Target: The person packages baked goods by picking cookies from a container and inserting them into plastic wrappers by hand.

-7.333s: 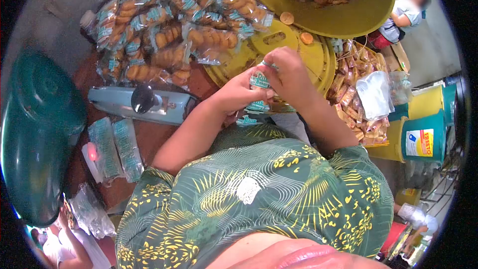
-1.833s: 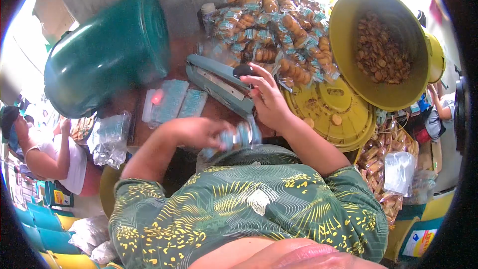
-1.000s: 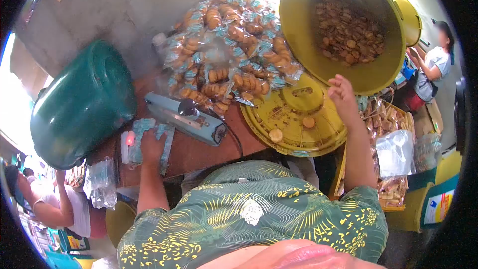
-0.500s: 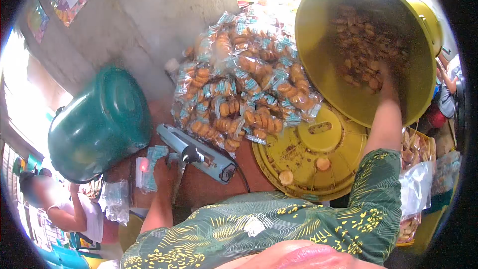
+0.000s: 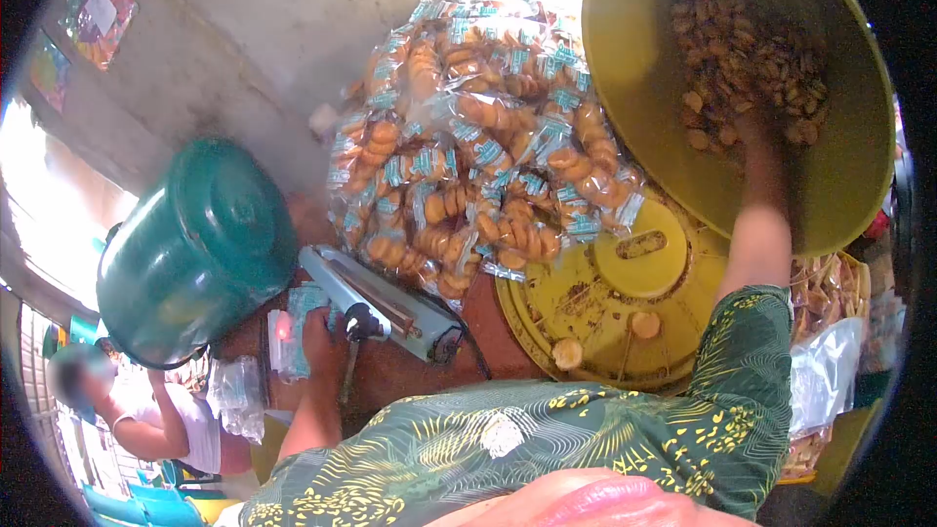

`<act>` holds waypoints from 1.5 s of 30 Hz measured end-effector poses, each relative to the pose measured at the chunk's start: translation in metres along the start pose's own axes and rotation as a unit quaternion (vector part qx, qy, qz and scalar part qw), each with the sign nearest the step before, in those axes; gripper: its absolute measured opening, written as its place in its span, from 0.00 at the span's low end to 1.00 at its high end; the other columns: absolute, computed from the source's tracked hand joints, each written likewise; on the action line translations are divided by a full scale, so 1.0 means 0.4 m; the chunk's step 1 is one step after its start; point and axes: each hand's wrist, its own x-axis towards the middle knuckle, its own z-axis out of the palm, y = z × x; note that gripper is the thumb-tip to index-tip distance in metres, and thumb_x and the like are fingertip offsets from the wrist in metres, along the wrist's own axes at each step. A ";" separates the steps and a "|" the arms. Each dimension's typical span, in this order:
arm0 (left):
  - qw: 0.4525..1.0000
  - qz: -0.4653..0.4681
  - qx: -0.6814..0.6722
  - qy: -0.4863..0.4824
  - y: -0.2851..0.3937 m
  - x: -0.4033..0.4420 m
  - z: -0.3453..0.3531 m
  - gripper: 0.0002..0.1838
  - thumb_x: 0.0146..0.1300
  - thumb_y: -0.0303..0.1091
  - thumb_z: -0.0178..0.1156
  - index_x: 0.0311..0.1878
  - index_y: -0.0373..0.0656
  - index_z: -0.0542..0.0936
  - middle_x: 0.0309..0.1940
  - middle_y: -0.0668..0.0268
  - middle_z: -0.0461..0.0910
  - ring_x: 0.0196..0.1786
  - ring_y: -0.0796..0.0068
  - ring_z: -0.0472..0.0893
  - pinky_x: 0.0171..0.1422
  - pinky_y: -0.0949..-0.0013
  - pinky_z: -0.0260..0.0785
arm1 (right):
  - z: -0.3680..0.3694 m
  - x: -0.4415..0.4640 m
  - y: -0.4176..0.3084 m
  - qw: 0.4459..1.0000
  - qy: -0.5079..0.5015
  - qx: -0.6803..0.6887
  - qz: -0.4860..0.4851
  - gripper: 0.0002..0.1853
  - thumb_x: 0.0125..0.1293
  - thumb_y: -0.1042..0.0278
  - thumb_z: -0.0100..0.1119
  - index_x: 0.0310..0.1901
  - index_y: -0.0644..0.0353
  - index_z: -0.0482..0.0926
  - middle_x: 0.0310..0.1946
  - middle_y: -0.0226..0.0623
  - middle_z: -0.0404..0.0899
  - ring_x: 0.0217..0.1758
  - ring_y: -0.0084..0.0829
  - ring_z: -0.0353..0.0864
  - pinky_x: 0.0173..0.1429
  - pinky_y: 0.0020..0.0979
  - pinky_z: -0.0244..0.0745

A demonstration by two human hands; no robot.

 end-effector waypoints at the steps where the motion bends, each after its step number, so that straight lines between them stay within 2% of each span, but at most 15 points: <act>1: 1.000 0.020 -0.007 0.017 -0.008 -0.007 0.003 0.13 0.61 0.34 0.63 0.43 0.36 0.75 0.38 0.50 0.76 0.43 0.47 0.77 0.49 0.53 0.68 | -0.005 -0.012 -0.007 1.000 -0.004 -0.009 -0.007 0.39 0.58 0.57 0.71 0.70 0.48 0.65 0.66 0.47 0.68 0.68 0.44 0.69 0.70 0.44 0.66; 8: 0.994 0.052 -0.015 0.090 -0.019 -0.003 0.010 0.09 0.54 0.26 0.57 0.37 0.37 0.70 0.31 0.53 0.70 0.34 0.52 0.72 0.43 0.55 0.66 | -0.036 -0.193 -0.077 0.983 0.111 -0.101 -0.107 0.42 0.54 0.56 0.74 0.71 0.47 0.65 0.68 0.48 0.67 0.70 0.45 0.67 0.70 0.45 0.66; 11: 0.996 -0.040 -0.069 0.051 0.029 -0.005 -0.031 0.09 0.56 0.28 0.59 0.38 0.37 0.70 0.32 0.53 0.71 0.35 0.51 0.74 0.44 0.54 0.68 | 0.054 -0.265 -0.101 0.985 0.123 -0.090 -0.086 0.44 0.53 0.56 0.75 0.71 0.46 0.65 0.68 0.46 0.66 0.70 0.46 0.66 0.70 0.45 0.66; 13: 0.989 0.084 -0.005 0.120 -0.122 -0.008 0.076 0.12 0.59 0.30 0.60 0.42 0.36 0.71 0.35 0.52 0.74 0.38 0.51 0.76 0.47 0.54 0.69 | 0.149 -0.256 -0.029 0.999 -0.033 0.040 -0.004 0.44 0.52 0.56 0.75 0.71 0.46 0.64 0.70 0.45 0.65 0.71 0.48 0.65 0.71 0.46 0.65; 16: 0.989 0.006 -0.098 0.108 -0.014 -0.025 0.002 0.17 0.64 0.33 0.61 0.51 0.35 0.71 0.40 0.51 0.77 0.45 0.53 0.79 0.53 0.56 0.70 | -0.133 -0.484 -0.300 0.962 -0.237 0.096 0.095 0.41 0.53 0.52 0.74 0.69 0.48 0.67 0.69 0.47 0.66 0.70 0.51 0.66 0.72 0.46 0.63; 23: 0.954 -0.160 -0.239 0.088 -0.033 0.059 -0.078 0.30 0.65 0.39 0.65 0.66 0.38 0.68 0.48 0.56 0.79 0.53 0.62 0.77 0.63 0.61 0.66 | -0.141 -0.721 -0.263 0.988 -0.019 0.038 -0.149 0.39 0.55 0.44 0.72 0.67 0.51 0.70 0.70 0.50 0.63 0.73 0.52 0.62 0.74 0.47 0.60; 28: 0.814 -0.116 -0.519 0.235 0.188 0.110 -0.345 0.26 0.63 0.45 0.68 0.57 0.39 0.73 0.50 0.58 0.79 0.54 0.69 0.77 0.60 0.66 0.70 | -0.195 -0.816 -0.218 0.981 -0.006 0.165 -0.104 0.35 0.62 0.48 0.67 0.68 0.51 0.69 0.71 0.50 0.62 0.74 0.49 0.60 0.76 0.46 0.56; 32: 0.839 -0.012 -0.509 0.194 0.104 0.163 -0.260 0.16 0.63 0.41 0.61 0.48 0.40 0.79 0.37 0.61 0.80 0.37 0.64 0.80 0.41 0.61 0.74 | -0.159 -0.866 -0.171 0.977 0.004 0.179 -0.113 0.33 0.63 0.51 0.66 0.67 0.54 0.70 0.71 0.49 0.62 0.75 0.49 0.60 0.76 0.44 0.56; 33: 0.748 0.092 -0.651 0.095 0.275 0.107 -0.284 0.14 0.63 0.41 0.60 0.44 0.41 0.81 0.34 0.61 0.81 0.34 0.66 0.80 0.38 0.63 0.75 | -0.133 -0.877 -0.155 0.976 -0.006 0.185 -0.114 0.33 0.63 0.51 0.66 0.67 0.55 0.70 0.71 0.49 0.62 0.74 0.49 0.60 0.76 0.44 0.56; 34: 0.627 0.155 -0.763 -0.033 0.446 0.051 -0.308 0.13 0.63 0.41 0.59 0.40 0.42 0.83 0.32 0.61 0.81 0.31 0.68 0.80 0.35 0.65 0.75 | -0.114 -0.897 -0.170 0.980 0.008 0.173 -0.094 0.28 0.63 0.65 0.66 0.64 0.58 0.72 0.68 0.51 0.64 0.72 0.48 0.64 0.74 0.41 0.59; 37: 0.809 0.354 -0.467 -0.041 0.715 -0.010 -0.254 0.08 0.54 0.29 0.72 0.37 0.41 0.84 0.35 0.65 0.86 0.38 0.73 0.84 0.44 0.68 0.78 | -0.133 -0.933 -0.206 0.984 0.008 0.128 -0.124 0.27 0.63 0.66 0.66 0.64 0.57 0.72 0.66 0.52 0.67 0.71 0.50 0.65 0.73 0.42 0.61; 39: 0.815 0.406 -0.409 -0.062 0.790 -0.011 -0.120 0.08 0.59 0.30 0.70 0.40 0.40 0.83 0.34 0.61 0.86 0.37 0.72 0.85 0.42 0.70 0.77 | -0.133 -0.939 -0.216 0.980 0.028 0.157 -0.117 0.26 0.63 0.65 0.66 0.63 0.59 0.73 0.64 0.53 0.69 0.70 0.52 0.66 0.73 0.43 0.61; 40: 0.843 0.385 -0.366 -0.080 0.810 -0.001 -0.062 0.07 0.61 0.35 0.64 0.39 0.44 0.83 0.30 0.57 0.82 0.35 0.54 0.83 0.39 0.59 0.76 | -0.132 -0.939 -0.217 0.978 0.038 0.172 -0.114 0.26 0.63 0.64 0.66 0.62 0.59 0.73 0.63 0.54 0.69 0.69 0.52 0.66 0.72 0.43 0.62; 44: 0.908 0.335 -0.208 -0.141 0.791 0.044 0.123 0.14 0.58 0.26 0.66 0.48 0.50 0.85 0.40 0.56 0.85 0.44 0.55 0.84 0.51 0.56 0.76 | -0.119 -0.932 -0.203 0.984 0.049 0.125 -0.114 0.25 0.63 0.59 0.66 0.59 0.59 0.75 0.63 0.52 0.71 0.67 0.54 0.69 0.70 0.45 0.64; 45: 0.899 0.361 -0.239 -0.066 0.805 0.043 0.108 0.16 0.57 0.25 0.65 0.49 0.50 0.85 0.43 0.56 0.84 0.47 0.55 0.83 0.53 0.56 0.75 | -0.125 -0.936 -0.212 0.985 0.050 0.118 -0.115 0.24 0.63 0.59 0.66 0.58 0.58 0.75 0.62 0.52 0.72 0.66 0.54 0.69 0.70 0.46 0.64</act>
